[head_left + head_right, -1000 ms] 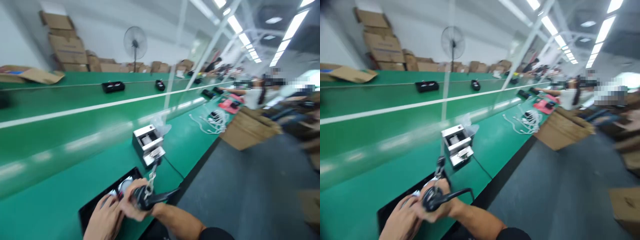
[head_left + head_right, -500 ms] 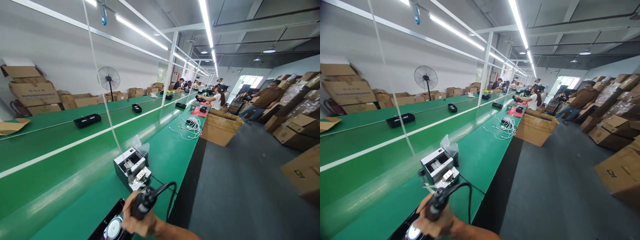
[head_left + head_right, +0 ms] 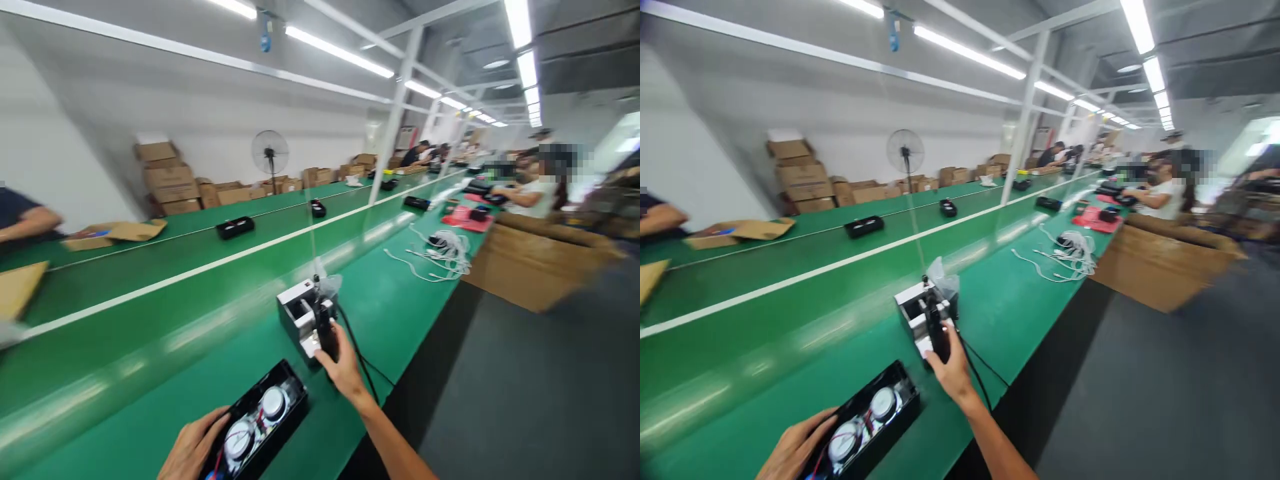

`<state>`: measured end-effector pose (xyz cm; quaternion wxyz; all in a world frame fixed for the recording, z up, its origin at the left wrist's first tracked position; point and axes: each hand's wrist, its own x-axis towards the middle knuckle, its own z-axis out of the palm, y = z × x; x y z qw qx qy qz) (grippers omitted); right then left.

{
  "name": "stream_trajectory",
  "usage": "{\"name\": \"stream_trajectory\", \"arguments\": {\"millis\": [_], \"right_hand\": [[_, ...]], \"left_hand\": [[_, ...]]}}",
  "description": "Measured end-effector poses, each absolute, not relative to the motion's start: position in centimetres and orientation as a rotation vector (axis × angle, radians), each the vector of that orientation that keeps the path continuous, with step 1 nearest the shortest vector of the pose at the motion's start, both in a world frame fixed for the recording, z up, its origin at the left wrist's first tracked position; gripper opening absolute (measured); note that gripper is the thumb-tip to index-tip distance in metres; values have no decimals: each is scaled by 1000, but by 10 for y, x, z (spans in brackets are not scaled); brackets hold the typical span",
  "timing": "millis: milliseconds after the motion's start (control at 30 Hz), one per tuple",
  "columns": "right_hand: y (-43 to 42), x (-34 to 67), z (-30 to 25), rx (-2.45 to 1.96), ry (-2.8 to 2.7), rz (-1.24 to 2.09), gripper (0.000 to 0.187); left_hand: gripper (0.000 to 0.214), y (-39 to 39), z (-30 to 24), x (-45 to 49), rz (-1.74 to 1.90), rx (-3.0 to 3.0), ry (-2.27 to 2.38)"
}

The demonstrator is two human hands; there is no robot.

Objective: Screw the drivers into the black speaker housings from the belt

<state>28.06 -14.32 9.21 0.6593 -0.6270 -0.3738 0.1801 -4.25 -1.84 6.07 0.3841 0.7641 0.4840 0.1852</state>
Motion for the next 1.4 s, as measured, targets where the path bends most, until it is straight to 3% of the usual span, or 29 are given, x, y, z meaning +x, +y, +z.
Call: {"name": "stream_trajectory", "arguments": {"millis": [67,233,367,533,667,833,1000,1133,1400], "right_hand": [[-149,285,79,-1419,-884,358,58],[-172,290,42,-1535,-936,0,45],[-193,274,19,-1445,-1080,-265,22],[-195,235,6,-1361,-1365,108,12],[-184,214,5,-1395,-1551,398,13],[-177,212,4,-1509,-1568,507,19],[-173,213,-2,-1566,-1518,583,17],[-169,210,-4,-1636,-1450,600,15],[-133,194,6,-1724,-1152,846,16]], "left_hand": [[33,-27,69,-45,508,1806,1317],[37,-41,67,-72,902,1248,1651],[46,-53,54,-89,1140,1043,1650],[55,-37,47,-78,1292,791,1563],[44,13,48,-54,1344,740,1569],[25,94,53,-16,1383,746,1601],[22,145,62,0,1424,736,1614],[15,142,71,-6,1450,761,1597],[43,76,26,-25,1401,1034,1413]]}}
